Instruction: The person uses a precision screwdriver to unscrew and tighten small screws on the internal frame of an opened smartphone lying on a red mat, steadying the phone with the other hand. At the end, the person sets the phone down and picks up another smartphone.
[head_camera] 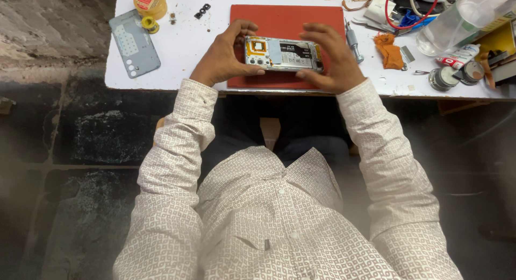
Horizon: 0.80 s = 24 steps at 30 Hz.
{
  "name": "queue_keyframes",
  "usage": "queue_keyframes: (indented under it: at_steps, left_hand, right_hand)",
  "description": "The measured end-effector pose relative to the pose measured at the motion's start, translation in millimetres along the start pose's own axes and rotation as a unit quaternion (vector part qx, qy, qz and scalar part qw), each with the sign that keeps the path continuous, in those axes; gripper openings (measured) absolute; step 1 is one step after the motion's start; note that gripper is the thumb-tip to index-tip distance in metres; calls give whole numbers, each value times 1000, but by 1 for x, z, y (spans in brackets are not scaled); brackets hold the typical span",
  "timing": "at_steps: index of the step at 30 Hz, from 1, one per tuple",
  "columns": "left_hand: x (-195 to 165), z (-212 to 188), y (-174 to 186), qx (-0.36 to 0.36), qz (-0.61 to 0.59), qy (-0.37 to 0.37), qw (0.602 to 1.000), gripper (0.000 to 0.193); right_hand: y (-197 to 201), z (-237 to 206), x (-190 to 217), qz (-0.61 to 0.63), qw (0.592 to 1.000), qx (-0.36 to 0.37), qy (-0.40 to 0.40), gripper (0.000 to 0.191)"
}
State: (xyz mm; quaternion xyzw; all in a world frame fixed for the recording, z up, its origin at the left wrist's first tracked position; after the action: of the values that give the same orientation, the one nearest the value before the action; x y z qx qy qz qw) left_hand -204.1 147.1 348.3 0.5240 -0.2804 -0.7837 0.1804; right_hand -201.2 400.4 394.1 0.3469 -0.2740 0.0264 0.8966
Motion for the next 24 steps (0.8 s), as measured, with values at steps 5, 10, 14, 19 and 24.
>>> queue_keyframes:
  at_steps: [5, 10, 14, 19, 24]
  left_hand:
    - [-17, 17, 6, -20, 33, -69, 997, 87]
    - [-15, 16, 6, -46, 5, -99, 994, 82]
    - [-3, 10, -1, -46, -77, -72, 993, 80]
    - [8, 3, -9, -66, -127, -57, 988, 80]
    - [13, -5, -15, -63, -196, -67, 976, 81]
  right_hand:
    - [-6, 21, 8, 27, 1000, -4, 5, 48]
    - [-14, 18, 9, 26, 999, -33, -5, 16]
    - [-24, 13, 16, 6, 999, -31, -20, 17]
    - [-34, 19, 18, -20, 1000, 0, -14, 16]
    - [-44, 19, 15, -49, 999, 23, 2, 17]
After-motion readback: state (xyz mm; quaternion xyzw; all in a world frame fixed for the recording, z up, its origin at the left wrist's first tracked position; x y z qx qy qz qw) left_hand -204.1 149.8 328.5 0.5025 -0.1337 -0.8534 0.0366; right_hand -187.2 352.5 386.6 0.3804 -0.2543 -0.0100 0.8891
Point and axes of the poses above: each hand's wrist, its own z-axis towards the middle knuckle, its own y-axis out of the back of the hand, x = y × z, the point moved 6 cm from there along z, towards the middle knuckle, and after that the axes turned 12 degrees about z, right-handed, at the moved point
